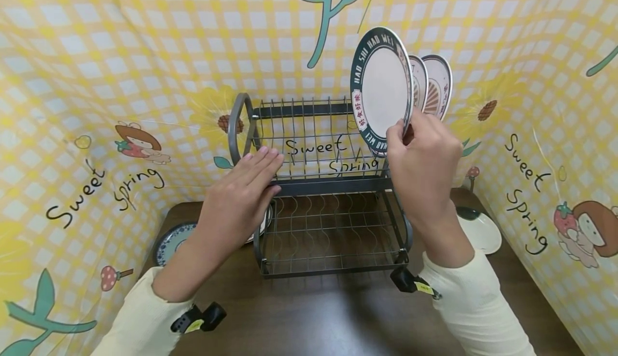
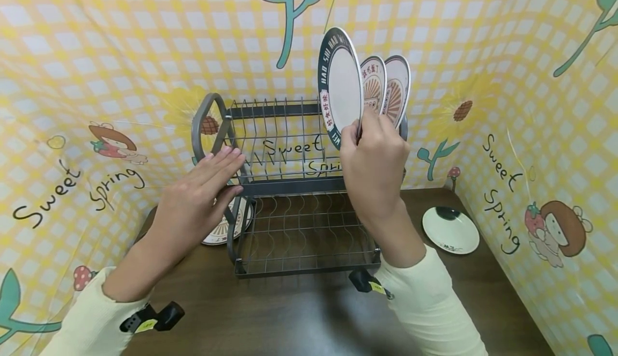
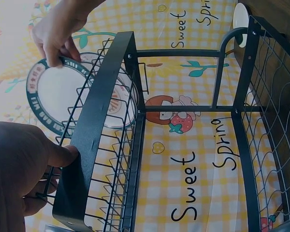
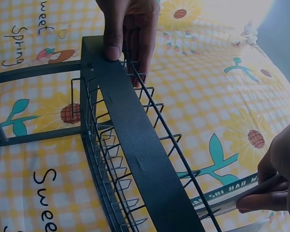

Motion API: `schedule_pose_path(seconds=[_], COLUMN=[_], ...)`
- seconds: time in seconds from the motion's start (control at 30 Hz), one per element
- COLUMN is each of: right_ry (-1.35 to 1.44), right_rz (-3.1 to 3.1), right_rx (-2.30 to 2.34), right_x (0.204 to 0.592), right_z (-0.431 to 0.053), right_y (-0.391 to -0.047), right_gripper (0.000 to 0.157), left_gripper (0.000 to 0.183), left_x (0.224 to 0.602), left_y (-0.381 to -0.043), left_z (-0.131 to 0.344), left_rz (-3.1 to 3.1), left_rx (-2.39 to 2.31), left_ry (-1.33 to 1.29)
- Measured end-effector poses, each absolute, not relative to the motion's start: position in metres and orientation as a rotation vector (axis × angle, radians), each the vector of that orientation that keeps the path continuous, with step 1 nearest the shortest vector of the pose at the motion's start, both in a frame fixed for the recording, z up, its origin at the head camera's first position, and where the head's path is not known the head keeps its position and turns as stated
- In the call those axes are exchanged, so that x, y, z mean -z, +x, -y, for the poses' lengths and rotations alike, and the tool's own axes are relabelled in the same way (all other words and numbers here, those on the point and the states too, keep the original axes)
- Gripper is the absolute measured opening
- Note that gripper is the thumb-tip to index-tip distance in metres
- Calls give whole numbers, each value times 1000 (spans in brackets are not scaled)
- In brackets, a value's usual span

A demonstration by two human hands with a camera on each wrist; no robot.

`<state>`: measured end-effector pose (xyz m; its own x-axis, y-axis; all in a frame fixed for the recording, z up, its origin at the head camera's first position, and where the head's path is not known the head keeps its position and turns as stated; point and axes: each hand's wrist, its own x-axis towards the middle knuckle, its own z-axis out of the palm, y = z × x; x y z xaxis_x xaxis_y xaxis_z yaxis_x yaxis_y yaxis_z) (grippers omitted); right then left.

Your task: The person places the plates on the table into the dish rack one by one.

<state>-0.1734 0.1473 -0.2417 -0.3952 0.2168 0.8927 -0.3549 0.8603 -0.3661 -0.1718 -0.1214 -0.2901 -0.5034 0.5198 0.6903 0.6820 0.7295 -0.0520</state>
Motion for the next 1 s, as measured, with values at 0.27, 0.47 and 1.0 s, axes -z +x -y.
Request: schedule_pose_path(seconds=[0.27,0.47,1.0], right_ry=[88,45,-47], right_rz=[2018,2096,2279], right_rx=[-545,-520,-448], right_x=[240,238,231], right_z=[-142,-138,-137], right_y=[-180,-184,-192], right_gripper=[25,26,24], left_gripper=[49,49,49], left_x=[290,290,291], left_y=[-173,-173,-174], left_z=[122,123,124], left_rz=[2225,2214,2215], left_rx=[297,302,280], left_ry=[-907,-912,-913])
